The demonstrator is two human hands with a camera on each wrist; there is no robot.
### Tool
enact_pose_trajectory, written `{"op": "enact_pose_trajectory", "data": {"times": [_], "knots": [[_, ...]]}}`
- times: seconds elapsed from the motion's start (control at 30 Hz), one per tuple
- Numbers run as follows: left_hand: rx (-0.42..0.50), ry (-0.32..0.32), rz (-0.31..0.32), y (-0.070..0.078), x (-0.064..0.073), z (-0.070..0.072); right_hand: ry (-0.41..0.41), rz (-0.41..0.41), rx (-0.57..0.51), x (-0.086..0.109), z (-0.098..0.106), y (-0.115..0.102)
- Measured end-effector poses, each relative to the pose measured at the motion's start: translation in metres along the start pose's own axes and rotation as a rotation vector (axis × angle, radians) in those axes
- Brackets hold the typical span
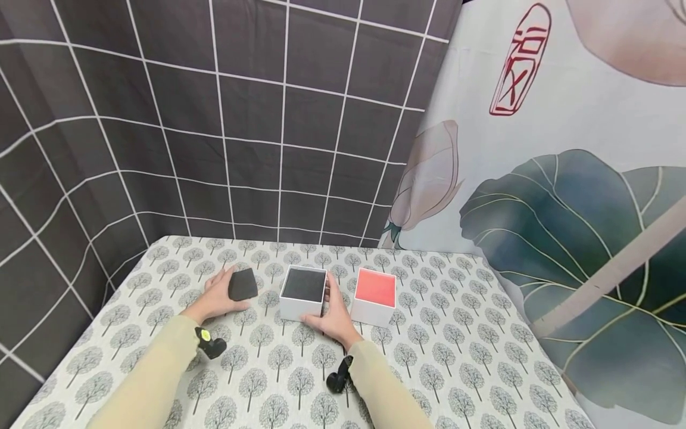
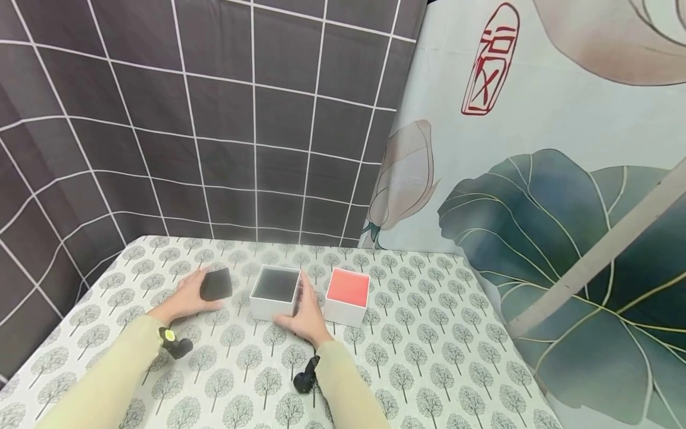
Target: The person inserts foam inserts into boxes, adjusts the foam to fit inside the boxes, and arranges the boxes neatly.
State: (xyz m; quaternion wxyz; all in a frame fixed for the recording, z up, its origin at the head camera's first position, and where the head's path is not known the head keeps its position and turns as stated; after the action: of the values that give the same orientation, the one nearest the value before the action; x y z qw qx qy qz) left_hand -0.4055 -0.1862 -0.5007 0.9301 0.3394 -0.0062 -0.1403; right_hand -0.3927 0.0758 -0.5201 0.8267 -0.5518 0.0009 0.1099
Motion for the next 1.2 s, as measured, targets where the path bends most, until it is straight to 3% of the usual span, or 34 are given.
{"op": "enact_pose_trajectory", "data": {"times": [0.23, 0.6, 0.93, 1.2], "knots": [[-0.005, -0.027, 0.035, 0.0018, 0.0001, 0.0015, 0.001, 0.012, -0.011, -0.0015, 0.0017, -0.0040], [-0.057, -0.027, 0.026, 0.0023, -0.0054, 0.0055, 0.004, 0.026, -0.031, -0.0048, 0.0032, -0.0060], [-0.103, -0.007, 0.007, 0.0051, -0.0058, 0.0057, 0.004, 0.016, -0.003, -0.0032, 0.0019, -0.0034], [-0.068, 0.025, 0.020, 0.0034, 0.0006, 0.0041, -0.005, -0.003, 0.004, 0.0005, 0.0002, -0.0024]]}}
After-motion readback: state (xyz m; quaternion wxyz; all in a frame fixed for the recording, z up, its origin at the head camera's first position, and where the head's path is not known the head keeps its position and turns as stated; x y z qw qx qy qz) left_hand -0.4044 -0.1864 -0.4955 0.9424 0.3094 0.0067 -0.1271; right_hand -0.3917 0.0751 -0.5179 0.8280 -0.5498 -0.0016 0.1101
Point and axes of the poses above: each hand's wrist, its own x-axis away from the middle knuckle, its own z-axis out of the back of the hand, y = z × x, the point moved 10 cm from there along -x, towards the middle knuckle, and after that the axes turned 8 degrees about -z, right-handed, at the moved point
